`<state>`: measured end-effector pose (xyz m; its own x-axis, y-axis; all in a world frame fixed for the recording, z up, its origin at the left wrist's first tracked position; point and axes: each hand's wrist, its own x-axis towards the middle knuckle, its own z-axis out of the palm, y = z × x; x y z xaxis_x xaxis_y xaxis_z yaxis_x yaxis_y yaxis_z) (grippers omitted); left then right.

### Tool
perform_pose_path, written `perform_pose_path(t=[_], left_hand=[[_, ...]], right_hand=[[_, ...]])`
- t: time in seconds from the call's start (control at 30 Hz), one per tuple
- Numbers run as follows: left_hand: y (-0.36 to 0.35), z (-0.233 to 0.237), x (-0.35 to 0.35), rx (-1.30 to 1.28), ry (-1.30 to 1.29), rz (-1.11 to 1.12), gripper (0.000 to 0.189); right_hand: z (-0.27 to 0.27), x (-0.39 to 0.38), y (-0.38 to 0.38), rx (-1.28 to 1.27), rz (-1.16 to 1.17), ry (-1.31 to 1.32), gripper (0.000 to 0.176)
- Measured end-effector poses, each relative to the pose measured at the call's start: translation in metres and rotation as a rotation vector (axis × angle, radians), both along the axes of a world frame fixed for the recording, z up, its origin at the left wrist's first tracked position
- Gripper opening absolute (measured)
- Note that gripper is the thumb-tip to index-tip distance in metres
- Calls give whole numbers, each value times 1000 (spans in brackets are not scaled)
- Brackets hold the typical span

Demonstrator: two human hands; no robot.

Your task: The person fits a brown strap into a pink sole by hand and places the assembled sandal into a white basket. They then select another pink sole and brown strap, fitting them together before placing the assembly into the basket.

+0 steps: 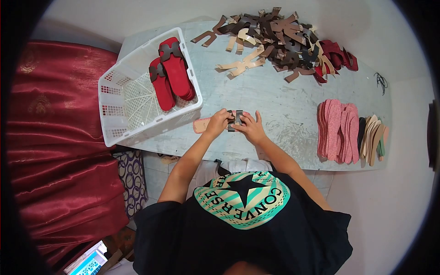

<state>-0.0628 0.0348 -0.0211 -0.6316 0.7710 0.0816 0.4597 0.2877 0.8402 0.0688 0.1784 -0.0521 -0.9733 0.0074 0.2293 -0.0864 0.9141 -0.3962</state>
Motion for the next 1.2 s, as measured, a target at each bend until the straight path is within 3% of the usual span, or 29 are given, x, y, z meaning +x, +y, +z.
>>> perform_pose_path(t=[0.17, 0.67, 1.0, 1.07, 1.2], left_hand=[[-3, -3, -3, -26, 211, -151, 15], [-18, -18, -14, -89, 508, -452, 34], [-25, -31, -16, -102, 556, -486, 38], [-26, -33, -16, -112, 548, -493, 38], [-28, -29, -15, -102, 550, -517, 36]], right_hand=[[0, 0, 0, 29, 0, 12, 34], [-7, 0, 2, 91, 1, 36, 32], [-4, -1, 4, 125, 57, 110, 28], [-7, -1, 2, -46, 7, 109, 30], [-7, 2, 4, 4, -27, 33, 33]])
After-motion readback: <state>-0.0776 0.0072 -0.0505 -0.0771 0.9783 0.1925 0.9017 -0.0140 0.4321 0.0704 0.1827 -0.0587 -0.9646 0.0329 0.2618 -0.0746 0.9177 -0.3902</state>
